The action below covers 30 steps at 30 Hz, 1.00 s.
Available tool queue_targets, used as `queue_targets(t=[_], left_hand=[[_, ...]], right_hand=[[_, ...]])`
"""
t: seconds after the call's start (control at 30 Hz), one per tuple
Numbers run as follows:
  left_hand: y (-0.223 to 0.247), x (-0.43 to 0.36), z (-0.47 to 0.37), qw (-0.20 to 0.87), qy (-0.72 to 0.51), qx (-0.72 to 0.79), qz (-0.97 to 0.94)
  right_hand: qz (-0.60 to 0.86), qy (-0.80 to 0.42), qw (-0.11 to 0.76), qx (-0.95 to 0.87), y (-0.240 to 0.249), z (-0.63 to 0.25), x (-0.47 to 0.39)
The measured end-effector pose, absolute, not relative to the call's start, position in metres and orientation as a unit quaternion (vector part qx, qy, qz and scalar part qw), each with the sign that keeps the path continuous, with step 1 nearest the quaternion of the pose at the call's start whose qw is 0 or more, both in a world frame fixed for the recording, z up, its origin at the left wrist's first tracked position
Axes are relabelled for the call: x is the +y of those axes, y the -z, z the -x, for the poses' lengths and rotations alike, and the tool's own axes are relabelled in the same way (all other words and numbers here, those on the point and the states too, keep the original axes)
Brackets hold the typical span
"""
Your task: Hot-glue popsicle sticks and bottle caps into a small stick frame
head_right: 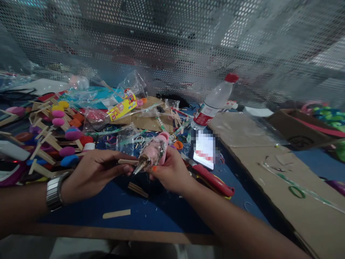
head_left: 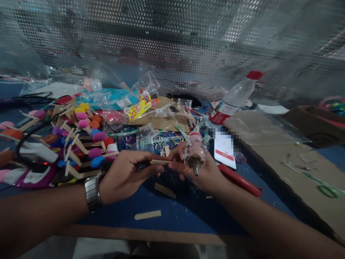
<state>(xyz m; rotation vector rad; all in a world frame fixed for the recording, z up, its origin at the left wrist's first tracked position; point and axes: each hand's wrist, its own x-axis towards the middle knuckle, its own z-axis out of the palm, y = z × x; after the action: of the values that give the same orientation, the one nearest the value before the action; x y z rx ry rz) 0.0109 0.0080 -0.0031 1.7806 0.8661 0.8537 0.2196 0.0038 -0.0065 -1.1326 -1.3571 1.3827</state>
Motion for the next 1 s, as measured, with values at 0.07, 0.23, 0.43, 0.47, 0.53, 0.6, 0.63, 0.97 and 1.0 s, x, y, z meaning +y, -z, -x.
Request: queue_targets(t=[0.07, 0.23, 0.43, 0.47, 0.53, 0.6, 0.63, 0.97, 1.0], left_hand=[[0.003, 0.007, -0.012, 0.480, -0.355, 0.357, -0.718], [-0.001, 0.007, -0.011, 0.460, -0.415, 0.389, -0.682], [-0.003, 0.007, -0.008, 0.421, -0.429, 0.410, -0.686], [-0.003, 0.006, -0.008, 0.425, -0.428, 0.412, -0.683], [-0.002, 0.007, -0.008, 0.431, -0.440, 0.415, -0.670], [0.000, 0.008, -0.009, 0.416, -0.452, 0.419, -0.669], [0.001, 0.009, -0.009, 0.400, -0.453, 0.419, -0.677], [0.007, 0.014, -0.011, 0.388, -0.457, 0.407, -0.689], [0.008, 0.014, -0.012, 0.409, -0.450, 0.404, -0.683]], right_hand=[[0.454, -0.534, 0.460, -0.545, 0.010, -0.221, 0.007], [0.453, -0.521, 0.507, -0.516, 0.020, -0.226, 0.017], [0.486, -0.466, 0.539, -0.506, 0.019, -0.232, 0.022], [0.492, -0.456, 0.538, -0.509, 0.018, -0.233, 0.021], [0.504, -0.435, 0.535, -0.520, 0.015, -0.233, 0.021], [0.513, -0.416, 0.532, -0.530, 0.014, -0.233, 0.020], [0.515, -0.408, 0.535, -0.531, 0.014, -0.233, 0.020], [0.507, -0.366, 0.541, -0.562, 0.014, -0.235, 0.019], [0.506, -0.344, 0.542, -0.577, 0.013, -0.235, 0.017]])
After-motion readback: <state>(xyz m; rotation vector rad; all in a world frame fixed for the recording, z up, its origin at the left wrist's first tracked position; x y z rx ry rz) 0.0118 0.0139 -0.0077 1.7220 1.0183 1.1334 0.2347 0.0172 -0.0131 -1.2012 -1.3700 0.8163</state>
